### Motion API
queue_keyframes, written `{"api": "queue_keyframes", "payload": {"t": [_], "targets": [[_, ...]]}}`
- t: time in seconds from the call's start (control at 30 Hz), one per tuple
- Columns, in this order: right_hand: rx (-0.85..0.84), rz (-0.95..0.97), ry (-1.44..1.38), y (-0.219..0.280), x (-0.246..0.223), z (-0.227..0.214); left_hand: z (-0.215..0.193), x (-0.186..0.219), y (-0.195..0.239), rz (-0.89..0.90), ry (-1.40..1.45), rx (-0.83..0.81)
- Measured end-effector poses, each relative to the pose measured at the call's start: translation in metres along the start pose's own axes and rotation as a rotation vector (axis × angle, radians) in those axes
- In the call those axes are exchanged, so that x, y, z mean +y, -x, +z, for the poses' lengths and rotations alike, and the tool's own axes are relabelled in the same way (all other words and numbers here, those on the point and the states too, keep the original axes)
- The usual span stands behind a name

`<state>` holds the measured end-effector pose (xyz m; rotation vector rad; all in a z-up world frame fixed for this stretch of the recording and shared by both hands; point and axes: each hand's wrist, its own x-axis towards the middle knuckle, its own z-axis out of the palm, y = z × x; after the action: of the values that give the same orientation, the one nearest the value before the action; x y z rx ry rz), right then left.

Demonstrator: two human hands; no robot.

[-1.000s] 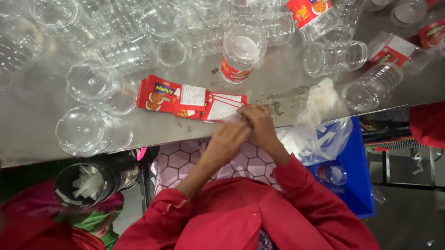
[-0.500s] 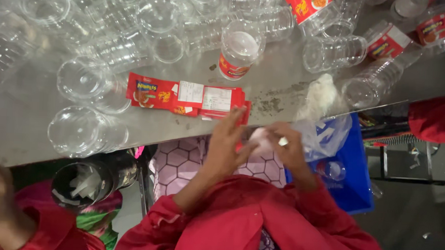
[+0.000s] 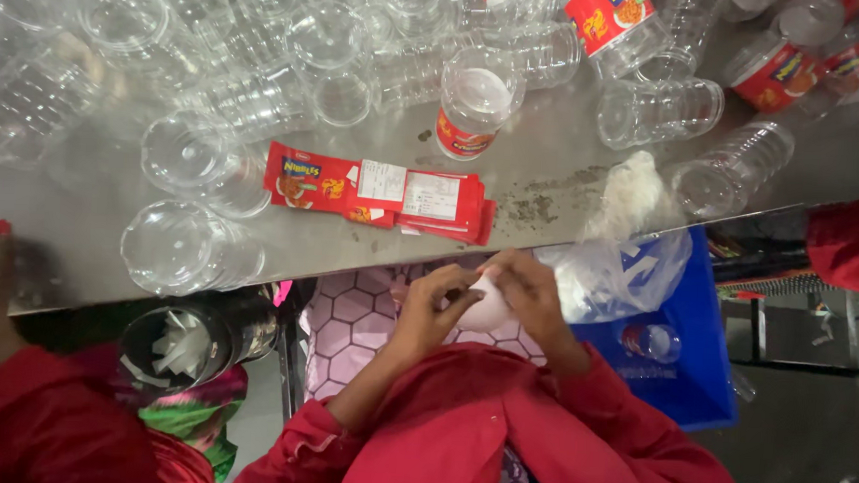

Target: The person labels plastic containers by hand. The person removes a white backing from a red and yellow label, applies the label to the side of a clear plastic jar, and sets the labeled jar aside.

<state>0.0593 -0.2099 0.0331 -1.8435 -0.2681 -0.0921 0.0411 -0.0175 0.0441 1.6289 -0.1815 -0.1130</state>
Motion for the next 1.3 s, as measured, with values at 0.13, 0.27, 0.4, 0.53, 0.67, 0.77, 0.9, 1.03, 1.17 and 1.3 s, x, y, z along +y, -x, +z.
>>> {"api": "queue_keyframes", "payload": {"t": [0.13, 0.27, 0.4, 0.53, 0.67, 0.77, 0.9, 1.03, 1.17, 1.3], "targets": [[0.285, 0.405, -0.904, -0.022, 0.032, -0.043, -0.012, 0.009, 0.003, -0.069, 0.166, -0.066], [0.328, 0.323, -0.713, -0.019, 0.006, -0.036, -0.015, 0.015, 0.005, 0.040, 0.057, -0.005], [-0.215, 0.028, -0.292, -0.003, -0.020, -0.009, -0.008, 0.010, 0.003, 0.076, -0.090, 0.035], [0.093, 0.403, -0.660, -0.023, -0.019, -0.021, -0.016, 0.010, 0.007, 0.010, 0.092, -0.039], [0.086, 0.391, -0.389, -0.020, -0.030, -0.033, -0.017, 0.015, 0.007, 0.017, -0.047, 0.003], [-0.255, 0.155, -0.264, -0.006, -0.027, -0.016, -0.011, 0.016, 0.004, 0.086, -0.072, -0.009], [-0.157, 0.250, -0.521, -0.004, -0.004, -0.020, -0.013, 0.014, 0.006, 0.021, 0.066, -0.095], [0.250, 0.470, -1.004, -0.024, 0.014, -0.041, -0.022, 0.005, 0.012, -0.039, 0.322, -0.143], [0.100, 0.120, -0.777, -0.011, 0.030, -0.020, -0.029, 0.004, 0.008, -0.188, 0.430, -0.049], [-0.196, 0.232, -0.474, 0.023, 0.046, 0.006, -0.044, 0.006, -0.006, -0.142, 0.655, 0.472]]}}
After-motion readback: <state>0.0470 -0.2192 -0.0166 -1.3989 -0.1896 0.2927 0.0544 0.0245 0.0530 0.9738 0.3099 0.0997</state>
